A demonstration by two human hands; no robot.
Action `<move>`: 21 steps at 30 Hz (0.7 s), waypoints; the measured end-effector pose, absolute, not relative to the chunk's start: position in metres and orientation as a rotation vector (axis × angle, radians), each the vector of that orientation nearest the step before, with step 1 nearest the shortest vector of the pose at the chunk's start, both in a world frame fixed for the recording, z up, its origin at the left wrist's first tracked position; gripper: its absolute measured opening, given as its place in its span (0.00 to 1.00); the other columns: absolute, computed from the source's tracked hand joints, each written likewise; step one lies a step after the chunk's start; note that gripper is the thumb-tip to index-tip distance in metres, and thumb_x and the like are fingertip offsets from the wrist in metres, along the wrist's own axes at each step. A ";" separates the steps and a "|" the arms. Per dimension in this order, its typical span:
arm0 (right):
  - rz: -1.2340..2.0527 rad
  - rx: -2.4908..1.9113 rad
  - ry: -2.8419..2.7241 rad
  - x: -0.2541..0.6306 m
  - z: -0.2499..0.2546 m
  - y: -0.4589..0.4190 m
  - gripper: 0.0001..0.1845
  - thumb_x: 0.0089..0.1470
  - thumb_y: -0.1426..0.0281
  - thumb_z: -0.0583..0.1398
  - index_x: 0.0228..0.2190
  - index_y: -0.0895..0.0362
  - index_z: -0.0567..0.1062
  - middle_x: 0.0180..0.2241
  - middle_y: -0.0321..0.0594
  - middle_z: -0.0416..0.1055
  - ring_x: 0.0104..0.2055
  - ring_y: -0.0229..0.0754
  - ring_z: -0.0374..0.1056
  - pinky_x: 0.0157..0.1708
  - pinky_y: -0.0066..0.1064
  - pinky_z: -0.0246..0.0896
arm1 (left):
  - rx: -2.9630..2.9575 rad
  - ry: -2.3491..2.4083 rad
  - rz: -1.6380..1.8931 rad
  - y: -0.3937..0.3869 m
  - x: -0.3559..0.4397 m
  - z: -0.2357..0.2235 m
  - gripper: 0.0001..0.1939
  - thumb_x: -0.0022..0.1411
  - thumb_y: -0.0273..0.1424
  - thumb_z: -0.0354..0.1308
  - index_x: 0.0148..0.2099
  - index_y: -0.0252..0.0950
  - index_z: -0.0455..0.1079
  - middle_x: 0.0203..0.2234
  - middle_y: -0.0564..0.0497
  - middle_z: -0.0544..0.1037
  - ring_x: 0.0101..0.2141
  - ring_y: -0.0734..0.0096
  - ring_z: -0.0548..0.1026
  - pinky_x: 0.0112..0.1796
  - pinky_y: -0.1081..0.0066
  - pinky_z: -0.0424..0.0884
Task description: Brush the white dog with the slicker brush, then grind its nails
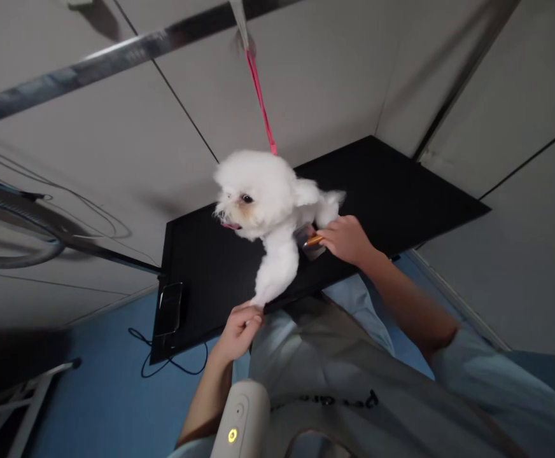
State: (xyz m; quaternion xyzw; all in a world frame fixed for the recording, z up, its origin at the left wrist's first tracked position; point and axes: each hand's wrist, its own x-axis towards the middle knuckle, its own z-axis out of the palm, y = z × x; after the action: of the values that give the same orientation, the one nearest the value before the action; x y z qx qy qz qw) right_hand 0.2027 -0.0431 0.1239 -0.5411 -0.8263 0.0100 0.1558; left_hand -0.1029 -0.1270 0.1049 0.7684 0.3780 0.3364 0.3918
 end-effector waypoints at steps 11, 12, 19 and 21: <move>0.126 -1.594 -1.850 0.182 0.084 -0.014 0.15 0.60 0.64 0.56 0.44 0.53 0.78 0.37 0.45 0.75 0.42 0.47 0.63 0.46 0.39 0.48 | 0.915 0.538 1.186 -0.132 -0.114 0.130 0.19 0.59 0.38 0.54 0.21 0.35 0.56 0.15 0.58 0.50 0.14 0.81 0.49 0.16 0.80 0.56; 0.160 -1.527 -1.868 0.181 0.079 -0.014 0.14 0.59 0.64 0.56 0.44 0.52 0.78 0.38 0.44 0.75 0.43 0.46 0.64 0.47 0.39 0.49 | 0.905 0.515 1.186 -0.132 -0.113 0.135 0.19 0.59 0.38 0.54 0.21 0.35 0.55 0.15 0.58 0.49 0.15 0.81 0.48 0.16 0.80 0.55; 0.358 -1.838 -1.626 0.182 0.046 -0.019 0.16 0.60 0.65 0.55 0.46 0.55 0.77 0.40 0.46 0.75 0.43 0.46 0.66 0.43 0.38 0.54 | 0.938 0.497 1.254 -0.123 -0.111 0.162 0.16 0.60 0.37 0.52 0.23 0.37 0.57 0.16 0.58 0.47 0.15 0.80 0.45 0.16 0.79 0.55; 0.329 -1.768 -1.677 0.176 0.043 -0.022 0.16 0.59 0.64 0.56 0.45 0.54 0.78 0.39 0.46 0.76 0.43 0.47 0.66 0.44 0.38 0.54 | 0.962 0.498 1.239 -0.120 -0.109 0.166 0.16 0.60 0.37 0.52 0.22 0.37 0.57 0.16 0.58 0.47 0.15 0.79 0.46 0.16 0.78 0.54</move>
State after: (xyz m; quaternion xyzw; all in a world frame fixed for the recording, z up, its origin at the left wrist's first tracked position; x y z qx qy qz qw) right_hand 0.1765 -0.0224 0.0434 -0.6777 -0.6426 0.1259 0.3346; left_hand -0.1094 -0.1202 0.1656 0.4287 0.2217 0.5518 0.6802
